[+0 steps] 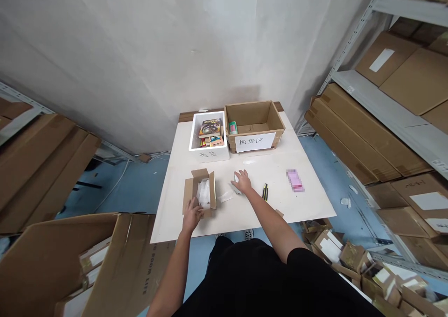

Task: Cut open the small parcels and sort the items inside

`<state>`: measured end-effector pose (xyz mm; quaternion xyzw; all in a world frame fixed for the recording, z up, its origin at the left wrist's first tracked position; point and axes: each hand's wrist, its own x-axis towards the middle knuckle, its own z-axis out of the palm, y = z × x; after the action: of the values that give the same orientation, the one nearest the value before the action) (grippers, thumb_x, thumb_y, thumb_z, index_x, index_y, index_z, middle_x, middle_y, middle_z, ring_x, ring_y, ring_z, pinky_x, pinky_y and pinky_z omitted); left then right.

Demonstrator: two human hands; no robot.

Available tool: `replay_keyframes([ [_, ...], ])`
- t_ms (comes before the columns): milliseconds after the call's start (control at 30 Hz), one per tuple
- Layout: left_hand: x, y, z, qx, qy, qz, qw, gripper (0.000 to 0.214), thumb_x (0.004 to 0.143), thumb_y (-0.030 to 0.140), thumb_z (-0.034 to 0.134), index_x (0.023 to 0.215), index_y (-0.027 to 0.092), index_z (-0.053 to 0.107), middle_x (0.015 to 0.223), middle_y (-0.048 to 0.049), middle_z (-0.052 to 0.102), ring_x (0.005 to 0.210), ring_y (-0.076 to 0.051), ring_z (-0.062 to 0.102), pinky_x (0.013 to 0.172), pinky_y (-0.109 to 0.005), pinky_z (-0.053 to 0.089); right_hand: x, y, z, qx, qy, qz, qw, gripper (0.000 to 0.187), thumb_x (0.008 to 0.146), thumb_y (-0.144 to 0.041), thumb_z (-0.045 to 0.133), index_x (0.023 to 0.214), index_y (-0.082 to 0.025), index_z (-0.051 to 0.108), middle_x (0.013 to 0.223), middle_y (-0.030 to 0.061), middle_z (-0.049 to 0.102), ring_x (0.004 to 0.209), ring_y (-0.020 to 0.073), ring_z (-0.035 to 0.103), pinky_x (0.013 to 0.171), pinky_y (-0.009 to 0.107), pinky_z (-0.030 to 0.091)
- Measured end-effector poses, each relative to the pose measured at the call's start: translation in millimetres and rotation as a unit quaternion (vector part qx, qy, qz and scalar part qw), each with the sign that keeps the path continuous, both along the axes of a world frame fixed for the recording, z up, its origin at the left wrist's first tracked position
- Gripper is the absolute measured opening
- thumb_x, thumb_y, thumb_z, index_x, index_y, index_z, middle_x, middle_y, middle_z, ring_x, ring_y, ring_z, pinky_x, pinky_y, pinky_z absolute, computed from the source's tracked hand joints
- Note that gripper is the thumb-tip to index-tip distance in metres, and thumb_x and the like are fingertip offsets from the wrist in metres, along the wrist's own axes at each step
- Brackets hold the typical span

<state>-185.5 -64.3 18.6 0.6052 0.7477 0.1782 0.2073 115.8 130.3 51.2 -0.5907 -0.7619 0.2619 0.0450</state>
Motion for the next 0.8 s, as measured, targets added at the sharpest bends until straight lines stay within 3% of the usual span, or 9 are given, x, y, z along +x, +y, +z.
replay_keyframes([
  [100, 16, 2, 7.6, 0.022, 0.001, 0.009, 1.000, 0.037, 0.081, 0.017, 0.067, 0.115, 0.025, 0.076, 0.164, -0.0069, 0.048, 0.160, -0.039, 0.030, 0.128, -0.059, 0.035, 5, 5, 1.2, -0.045, 0.011, 0.053, 0.998, 0.062, 0.101, -0.038, 0.056, 0.161, -0.023, 0.050, 0.172, 0.0088, 0.037, 0.162, 0.0323, 0.020, 0.127, 0.046, 0.029],
  [200, 48, 11, 18.4, 0.077, -0.002, 0.031, 0.997, 0.046, 0.087, 0.017, 0.059, 0.131, 0.025, 0.070, 0.163, -0.0083, 0.048, 0.158, -0.035, 0.033, 0.131, -0.055, 0.032, 12, 6, 0.9, -0.064, 0.017, 0.084, 0.994, 0.062, 0.099, -0.026, 0.052, 0.162, -0.022, 0.049, 0.173, 0.0106, 0.035, 0.161, 0.0294, 0.026, 0.128, 0.046, 0.025],
  [367, 120, 31, 22.2, 0.091, -0.055, -0.041, 0.994, 0.049, 0.095, 0.017, 0.049, 0.141, 0.025, 0.064, 0.152, -0.0108, 0.059, 0.147, -0.030, 0.048, 0.128, -0.045, 0.036, 27, -3, -10.0, -0.034, 0.066, 0.036, 0.997, 0.068, 0.097, -0.027, 0.058, 0.163, -0.020, 0.045, 0.173, 0.0130, 0.033, 0.159, 0.0258, 0.032, 0.126, 0.040, 0.032],
  [467, 156, 46, 10.4, 0.022, -0.071, -0.078, 0.994, 0.058, 0.095, 0.016, 0.051, 0.152, 0.023, 0.055, 0.158, -0.0117, 0.054, 0.149, -0.030, 0.047, 0.127, -0.045, 0.037, 34, -10, -21.5, -0.053, 0.137, -0.025, 0.989, 0.067, 0.095, -0.029, 0.063, 0.160, -0.021, 0.048, 0.167, 0.0126, 0.044, 0.154, 0.0252, 0.041, 0.124, 0.040, 0.037],
  [567, 178, 73, -6.0, -0.097, -0.035, -0.061, 0.993, 0.077, 0.090, 0.011, 0.056, 0.165, 0.021, 0.037, 0.173, -0.0155, 0.033, 0.155, -0.034, 0.039, 0.122, -0.049, 0.042, 37, -16, -33.4, -0.065, 0.227, -0.091, 0.967, 0.069, 0.091, -0.030, 0.068, 0.158, -0.025, 0.050, 0.160, 0.0103, 0.052, 0.146, 0.0262, 0.050, 0.121, 0.043, 0.041],
  [667, 183, 109, -21.8, -0.197, 0.017, -0.033, 0.980, 0.086, 0.089, 0.009, 0.059, 0.168, 0.023, 0.029, 0.179, -0.0147, 0.017, 0.160, -0.036, 0.029, 0.118, -0.048, 0.044, 35, -21, -41.4, -0.062, 0.259, -0.129, 0.955, 0.069, 0.090, -0.031, 0.069, 0.156, -0.027, 0.051, 0.157, 0.0087, 0.055, 0.144, 0.0273, 0.053, 0.121, 0.045, 0.041],
  [800, 174, 142, -41.1, -0.254, 0.034, -0.006, 0.967, 0.086, 0.088, 0.019, 0.070, 0.166, 0.022, 0.033, 0.178, -0.0169, 0.015, 0.163, -0.042, 0.015, 0.117, -0.052, 0.044, 30, -24, -45.3, -0.053, 0.246, -0.143, 0.957, 0.067, 0.088, -0.030, 0.071, 0.153, -0.026, 0.054, 0.154, 0.0092, 0.058, 0.142, 0.0288, 0.054, 0.120, 0.045, 0.043],
])
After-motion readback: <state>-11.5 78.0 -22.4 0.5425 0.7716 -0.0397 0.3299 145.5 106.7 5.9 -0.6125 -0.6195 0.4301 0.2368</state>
